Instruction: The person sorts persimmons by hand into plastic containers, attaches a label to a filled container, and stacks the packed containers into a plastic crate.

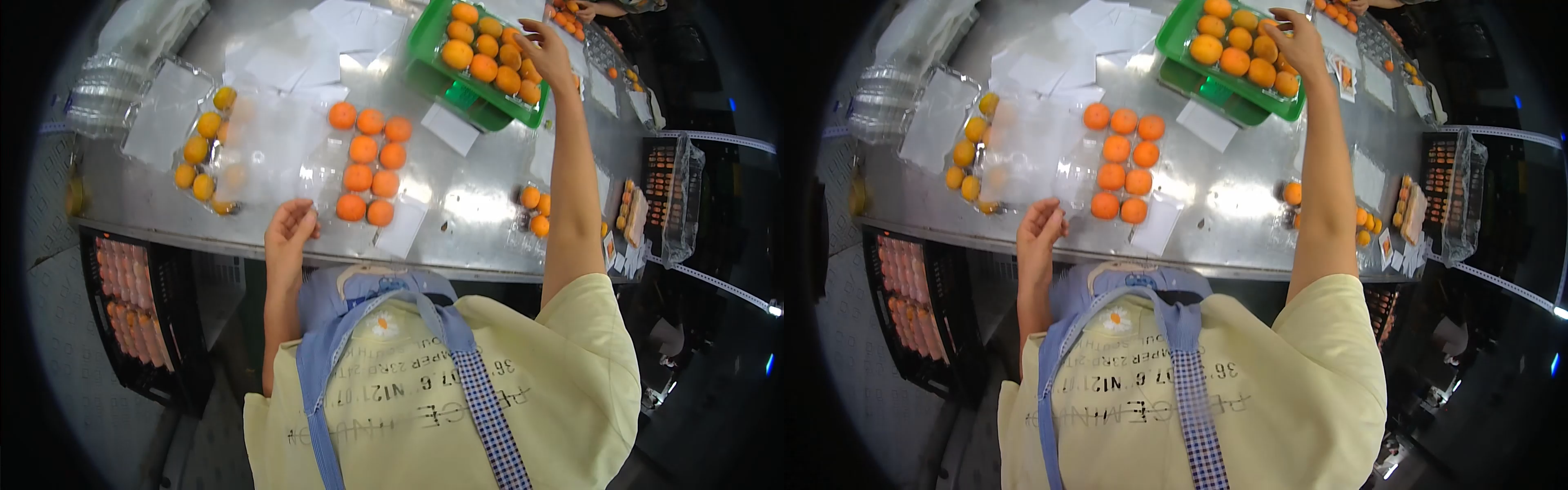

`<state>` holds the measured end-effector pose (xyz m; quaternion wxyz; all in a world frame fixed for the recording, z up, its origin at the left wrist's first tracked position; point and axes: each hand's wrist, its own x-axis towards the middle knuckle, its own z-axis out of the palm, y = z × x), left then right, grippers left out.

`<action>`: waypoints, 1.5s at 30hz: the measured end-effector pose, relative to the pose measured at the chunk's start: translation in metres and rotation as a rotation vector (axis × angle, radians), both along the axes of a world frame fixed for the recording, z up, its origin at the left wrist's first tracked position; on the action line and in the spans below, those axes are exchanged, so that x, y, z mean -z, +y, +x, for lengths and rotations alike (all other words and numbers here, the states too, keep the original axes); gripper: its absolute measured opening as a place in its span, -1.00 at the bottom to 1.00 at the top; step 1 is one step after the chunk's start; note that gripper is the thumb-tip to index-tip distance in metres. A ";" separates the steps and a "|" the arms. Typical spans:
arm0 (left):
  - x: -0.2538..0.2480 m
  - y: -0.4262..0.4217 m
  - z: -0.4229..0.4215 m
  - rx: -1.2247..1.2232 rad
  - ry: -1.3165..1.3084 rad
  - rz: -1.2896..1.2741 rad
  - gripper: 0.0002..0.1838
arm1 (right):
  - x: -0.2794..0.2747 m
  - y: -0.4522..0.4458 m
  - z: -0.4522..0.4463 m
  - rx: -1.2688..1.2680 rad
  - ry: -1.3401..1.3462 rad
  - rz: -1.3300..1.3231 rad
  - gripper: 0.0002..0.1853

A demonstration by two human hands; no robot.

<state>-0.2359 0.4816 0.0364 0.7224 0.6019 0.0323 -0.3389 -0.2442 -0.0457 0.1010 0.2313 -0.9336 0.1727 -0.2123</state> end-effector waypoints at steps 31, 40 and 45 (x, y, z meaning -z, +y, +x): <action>0.001 -0.150 0.044 0.213 -0.007 -0.138 -0.40 | 0.040 -0.151 0.029 0.514 -0.297 1.146 0.04; -0.019 -0.278 0.149 0.326 -0.159 -0.132 -0.20 | 0.013 -0.085 -0.045 0.118 -0.187 0.954 -0.22; -0.010 -0.337 0.158 0.501 -0.285 0.115 -0.26 | 0.044 -0.029 -0.084 0.451 -0.061 0.647 -0.32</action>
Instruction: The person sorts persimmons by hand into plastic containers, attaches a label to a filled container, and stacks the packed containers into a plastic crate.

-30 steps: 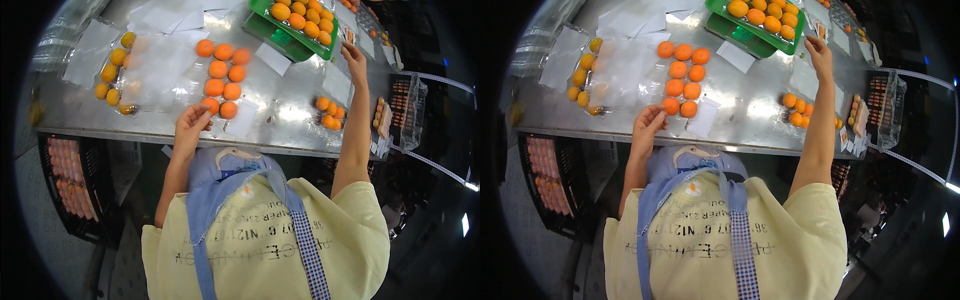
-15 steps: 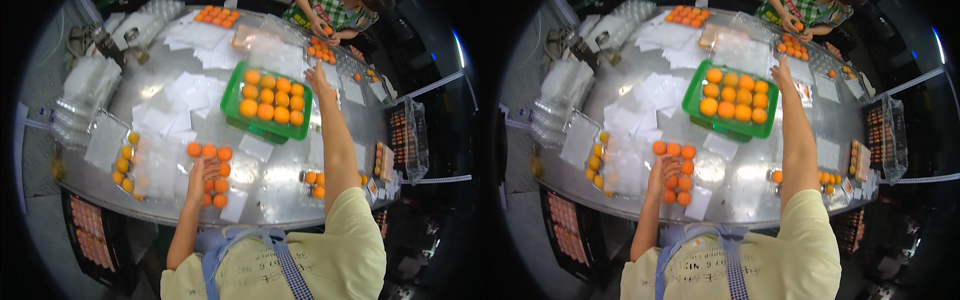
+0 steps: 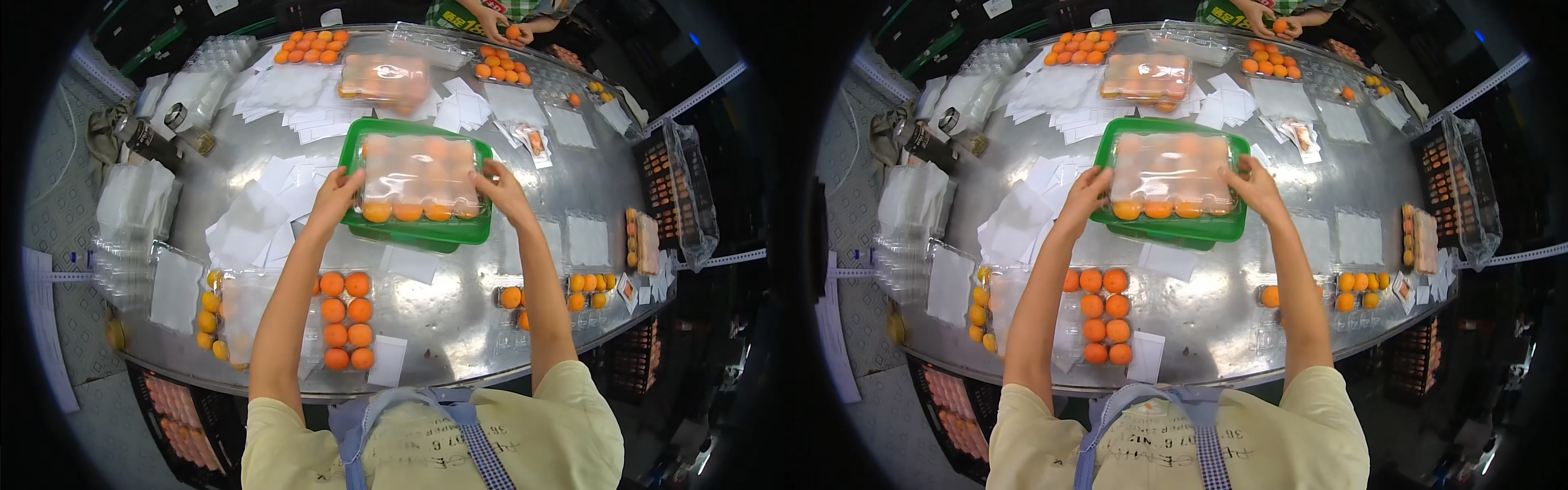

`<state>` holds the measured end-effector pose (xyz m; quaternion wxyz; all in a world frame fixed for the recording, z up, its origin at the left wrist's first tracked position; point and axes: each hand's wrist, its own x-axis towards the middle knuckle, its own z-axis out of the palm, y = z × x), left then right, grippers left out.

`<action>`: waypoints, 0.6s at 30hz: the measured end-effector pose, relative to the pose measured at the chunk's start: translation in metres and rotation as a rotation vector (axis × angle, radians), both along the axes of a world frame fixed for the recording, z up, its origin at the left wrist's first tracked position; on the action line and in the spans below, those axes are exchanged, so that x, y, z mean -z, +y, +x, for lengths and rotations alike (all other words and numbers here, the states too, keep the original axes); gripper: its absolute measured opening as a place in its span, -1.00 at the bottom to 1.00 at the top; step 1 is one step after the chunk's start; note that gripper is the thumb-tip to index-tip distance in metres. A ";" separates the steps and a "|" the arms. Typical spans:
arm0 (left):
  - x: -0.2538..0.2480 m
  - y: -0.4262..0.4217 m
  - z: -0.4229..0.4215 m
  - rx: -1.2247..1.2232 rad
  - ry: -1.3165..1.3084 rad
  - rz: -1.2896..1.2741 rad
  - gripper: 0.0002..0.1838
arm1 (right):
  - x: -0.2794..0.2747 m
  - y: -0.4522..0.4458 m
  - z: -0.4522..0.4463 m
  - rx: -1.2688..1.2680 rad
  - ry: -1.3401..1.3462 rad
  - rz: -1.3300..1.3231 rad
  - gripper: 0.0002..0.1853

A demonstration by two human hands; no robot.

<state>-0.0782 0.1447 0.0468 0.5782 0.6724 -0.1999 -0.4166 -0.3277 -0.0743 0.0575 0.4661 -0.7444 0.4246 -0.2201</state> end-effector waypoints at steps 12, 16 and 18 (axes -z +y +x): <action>-0.047 0.016 -0.031 0.034 0.195 -0.003 -0.33 | -0.041 0.053 -0.023 -0.078 -0.171 0.378 -0.42; -0.072 0.078 -0.107 0.036 0.242 -0.118 -0.28 | -0.049 0.111 -0.095 -0.059 -0.258 0.372 -0.44; -0.046 0.107 -0.148 0.024 0.241 -0.161 -0.26 | -0.032 0.142 -0.134 0.036 -0.288 0.449 -0.36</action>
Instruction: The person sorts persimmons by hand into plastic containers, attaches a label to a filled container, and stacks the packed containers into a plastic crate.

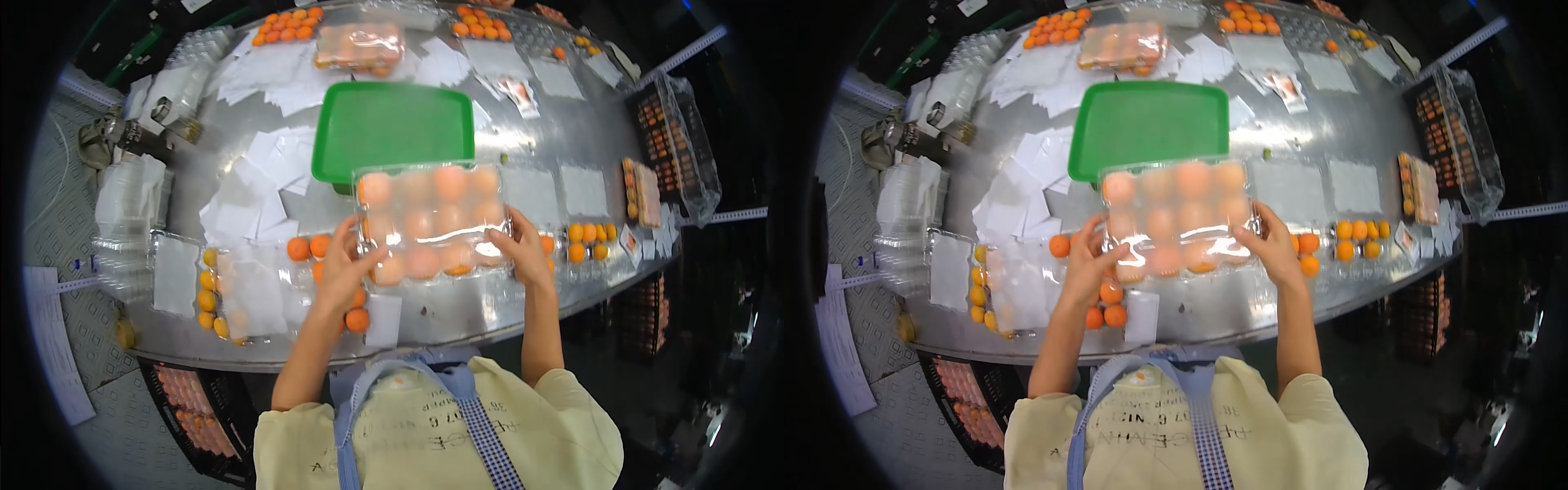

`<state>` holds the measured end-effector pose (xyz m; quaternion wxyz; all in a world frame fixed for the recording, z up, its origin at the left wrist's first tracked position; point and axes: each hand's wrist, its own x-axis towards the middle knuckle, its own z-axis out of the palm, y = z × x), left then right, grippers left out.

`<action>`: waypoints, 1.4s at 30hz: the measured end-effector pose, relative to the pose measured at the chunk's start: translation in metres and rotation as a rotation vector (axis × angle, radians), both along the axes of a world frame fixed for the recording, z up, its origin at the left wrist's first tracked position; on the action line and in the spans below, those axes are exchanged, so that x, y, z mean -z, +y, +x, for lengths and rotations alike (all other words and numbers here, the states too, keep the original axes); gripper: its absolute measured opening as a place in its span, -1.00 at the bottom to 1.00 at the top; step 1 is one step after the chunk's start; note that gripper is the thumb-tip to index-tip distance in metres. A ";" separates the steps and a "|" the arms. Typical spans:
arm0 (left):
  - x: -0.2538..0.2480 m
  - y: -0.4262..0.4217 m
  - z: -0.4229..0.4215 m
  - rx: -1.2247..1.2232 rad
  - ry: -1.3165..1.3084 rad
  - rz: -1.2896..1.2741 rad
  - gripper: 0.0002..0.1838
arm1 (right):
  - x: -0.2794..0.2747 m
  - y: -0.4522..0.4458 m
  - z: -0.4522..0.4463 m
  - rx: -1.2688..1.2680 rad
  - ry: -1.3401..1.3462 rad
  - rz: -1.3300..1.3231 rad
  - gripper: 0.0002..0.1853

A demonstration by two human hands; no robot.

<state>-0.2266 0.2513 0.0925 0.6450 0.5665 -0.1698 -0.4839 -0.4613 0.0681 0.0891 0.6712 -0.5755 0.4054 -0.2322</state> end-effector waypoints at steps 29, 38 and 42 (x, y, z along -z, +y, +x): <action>0.137 0.078 -0.161 -0.222 0.413 0.314 -0.53 | 0.098 0.101 -0.092 -0.185 0.547 -0.583 -0.18; 0.137 0.049 -0.183 -0.537 0.322 0.383 -0.82 | 0.081 0.111 -0.138 -0.285 0.401 -0.499 -0.50; 0.134 0.040 -0.191 -0.598 0.314 0.447 -0.87 | 0.132 0.106 -0.160 -0.373 0.318 0.181 -0.57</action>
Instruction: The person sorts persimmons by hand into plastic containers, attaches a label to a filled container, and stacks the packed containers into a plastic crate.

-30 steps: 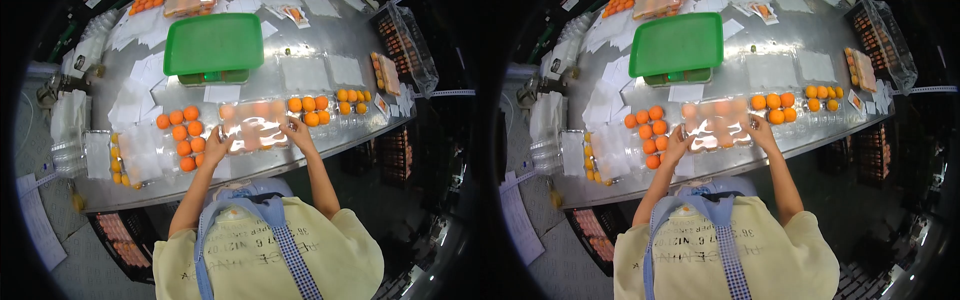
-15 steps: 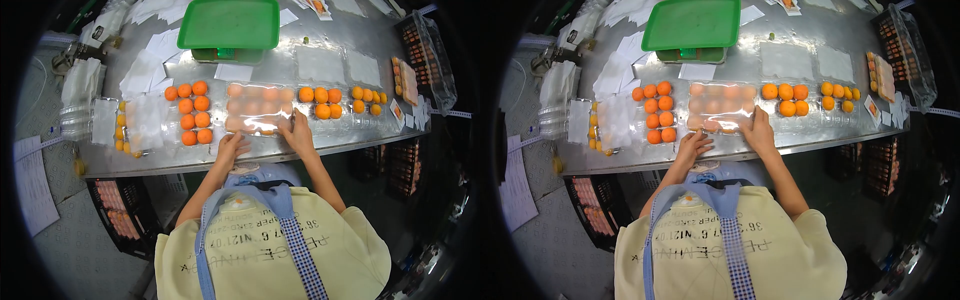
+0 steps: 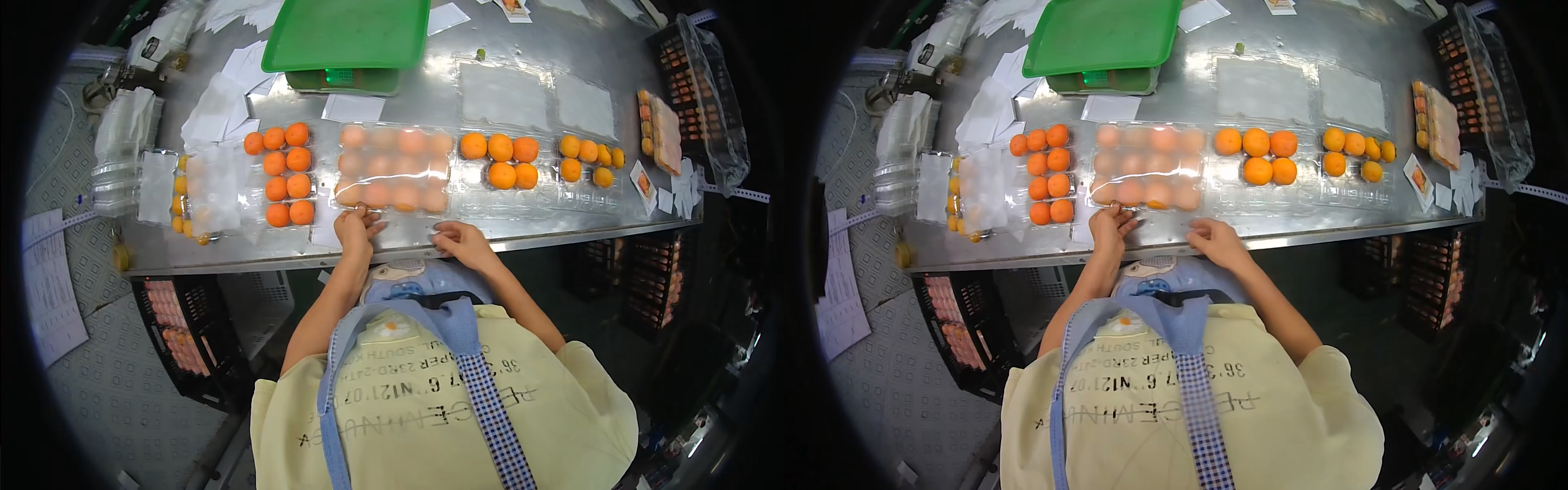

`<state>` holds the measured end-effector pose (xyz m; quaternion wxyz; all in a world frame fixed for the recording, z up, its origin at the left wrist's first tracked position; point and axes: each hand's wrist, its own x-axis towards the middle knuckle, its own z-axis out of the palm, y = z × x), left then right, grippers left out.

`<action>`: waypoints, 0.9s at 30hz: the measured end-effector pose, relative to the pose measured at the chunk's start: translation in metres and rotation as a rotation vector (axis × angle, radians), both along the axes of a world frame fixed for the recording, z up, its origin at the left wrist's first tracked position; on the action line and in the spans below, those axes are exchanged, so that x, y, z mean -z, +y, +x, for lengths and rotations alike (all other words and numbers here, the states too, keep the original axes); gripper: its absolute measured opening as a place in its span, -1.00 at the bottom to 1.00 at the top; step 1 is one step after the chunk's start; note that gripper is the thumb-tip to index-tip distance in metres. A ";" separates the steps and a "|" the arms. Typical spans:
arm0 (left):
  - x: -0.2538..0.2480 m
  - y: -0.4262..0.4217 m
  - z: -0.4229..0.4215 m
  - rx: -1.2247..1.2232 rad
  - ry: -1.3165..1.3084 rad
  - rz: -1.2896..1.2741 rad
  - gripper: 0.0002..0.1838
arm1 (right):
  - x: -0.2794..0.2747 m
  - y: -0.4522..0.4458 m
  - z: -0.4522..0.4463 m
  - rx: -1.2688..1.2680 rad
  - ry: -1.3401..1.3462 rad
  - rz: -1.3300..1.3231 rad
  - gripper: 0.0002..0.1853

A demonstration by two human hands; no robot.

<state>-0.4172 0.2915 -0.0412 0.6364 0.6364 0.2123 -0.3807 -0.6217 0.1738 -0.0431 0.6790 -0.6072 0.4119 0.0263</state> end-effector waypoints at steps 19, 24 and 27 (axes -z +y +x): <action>0.010 0.017 0.000 0.064 0.116 0.021 -0.84 | 0.008 0.005 0.036 0.517 -0.263 0.778 -0.65; 0.018 0.015 0.003 0.046 0.149 0.042 -0.85 | 0.018 0.024 0.063 0.745 -0.231 0.711 -0.69; 0.009 0.011 0.004 0.076 0.172 0.062 -0.85 | 0.020 0.028 0.068 0.839 -0.201 0.606 -0.80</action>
